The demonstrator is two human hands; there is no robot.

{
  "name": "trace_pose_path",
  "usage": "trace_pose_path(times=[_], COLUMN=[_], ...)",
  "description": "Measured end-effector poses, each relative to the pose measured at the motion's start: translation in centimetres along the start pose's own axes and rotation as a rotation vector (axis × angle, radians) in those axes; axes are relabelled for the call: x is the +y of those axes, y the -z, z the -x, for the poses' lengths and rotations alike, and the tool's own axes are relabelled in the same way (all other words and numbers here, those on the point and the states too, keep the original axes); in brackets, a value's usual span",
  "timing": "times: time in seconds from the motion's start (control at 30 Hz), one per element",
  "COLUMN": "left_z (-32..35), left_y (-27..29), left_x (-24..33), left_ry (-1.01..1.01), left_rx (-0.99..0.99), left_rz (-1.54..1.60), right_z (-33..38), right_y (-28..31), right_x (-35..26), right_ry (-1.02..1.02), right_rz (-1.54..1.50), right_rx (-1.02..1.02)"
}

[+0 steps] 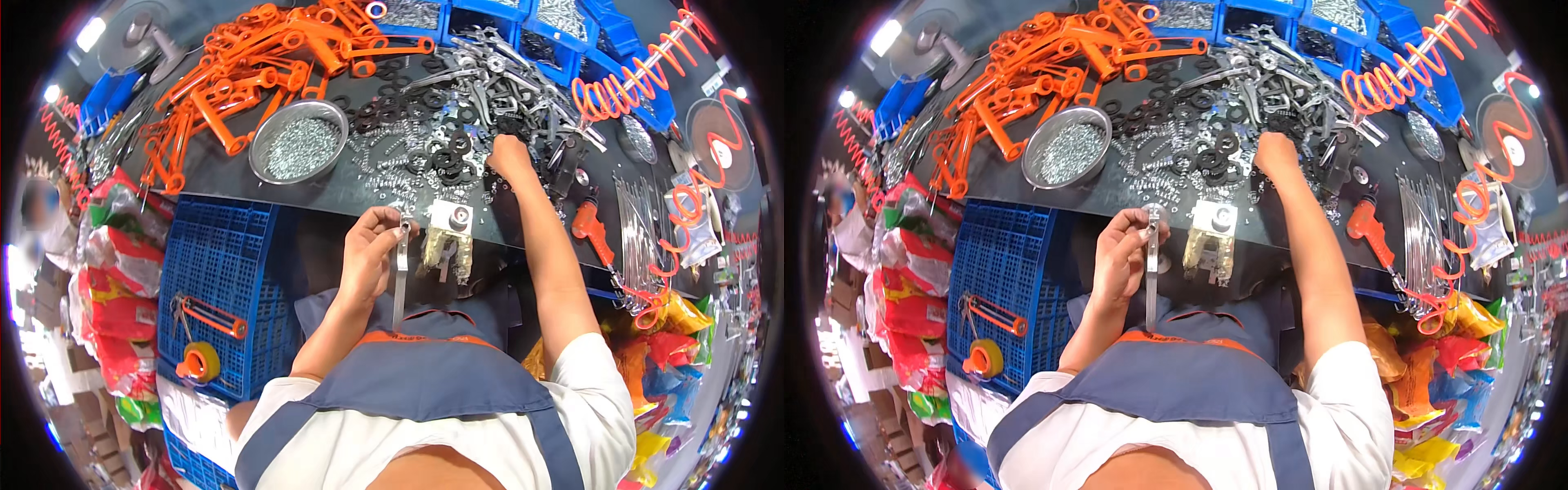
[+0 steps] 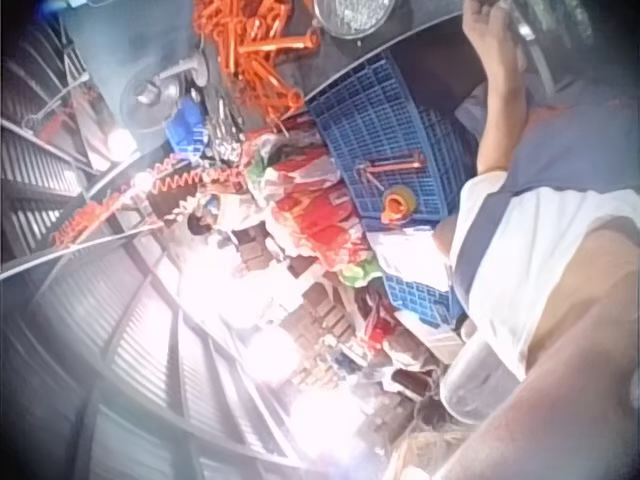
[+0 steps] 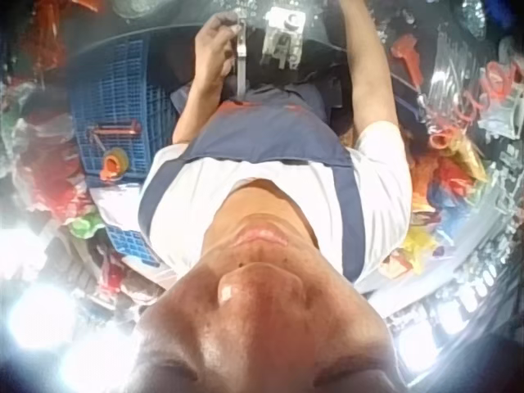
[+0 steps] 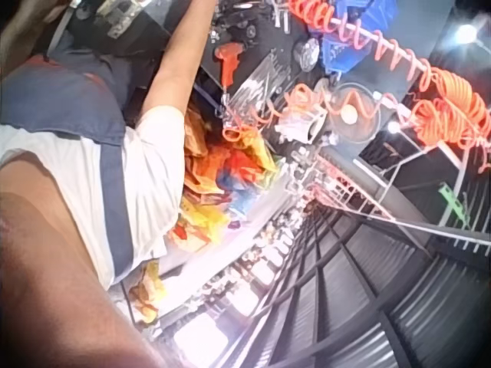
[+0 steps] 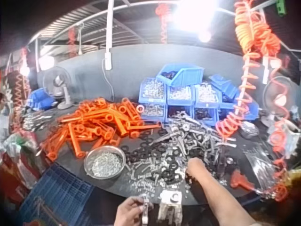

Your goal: Assembling small mechanical components using a jig, washers, screws, an electric screwdriver, and a sealant gun.

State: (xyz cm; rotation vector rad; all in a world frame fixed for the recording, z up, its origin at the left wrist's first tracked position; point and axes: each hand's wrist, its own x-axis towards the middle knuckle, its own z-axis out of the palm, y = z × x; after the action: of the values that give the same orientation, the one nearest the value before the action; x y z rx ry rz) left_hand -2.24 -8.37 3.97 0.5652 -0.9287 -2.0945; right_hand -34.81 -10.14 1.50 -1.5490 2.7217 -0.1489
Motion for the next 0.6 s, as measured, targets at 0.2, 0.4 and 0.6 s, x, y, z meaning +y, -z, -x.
trace_pose_path(times=[0.2, 0.4, 0.6], left_z=[0.5, 0.5, 0.2], left_y=[-1.2, -1.3, -1.9], left_x=[-0.4, -1.4, -2.3], left_ry=[0.045, 0.044, 0.123], left_rx=[-0.019, 0.035, -0.003], left_rz=[-0.025, 0.008, 0.083], right_z=[1.0, 13.3, 20.4], right_y=[-1.1, 5.9, 4.3], right_x=[3.0, -4.5, -8.2], right_ry=[0.108, 0.163, 0.498], right_rz=[-0.059, -1.407, -1.101], right_rx=[0.279, 0.19, 0.438])
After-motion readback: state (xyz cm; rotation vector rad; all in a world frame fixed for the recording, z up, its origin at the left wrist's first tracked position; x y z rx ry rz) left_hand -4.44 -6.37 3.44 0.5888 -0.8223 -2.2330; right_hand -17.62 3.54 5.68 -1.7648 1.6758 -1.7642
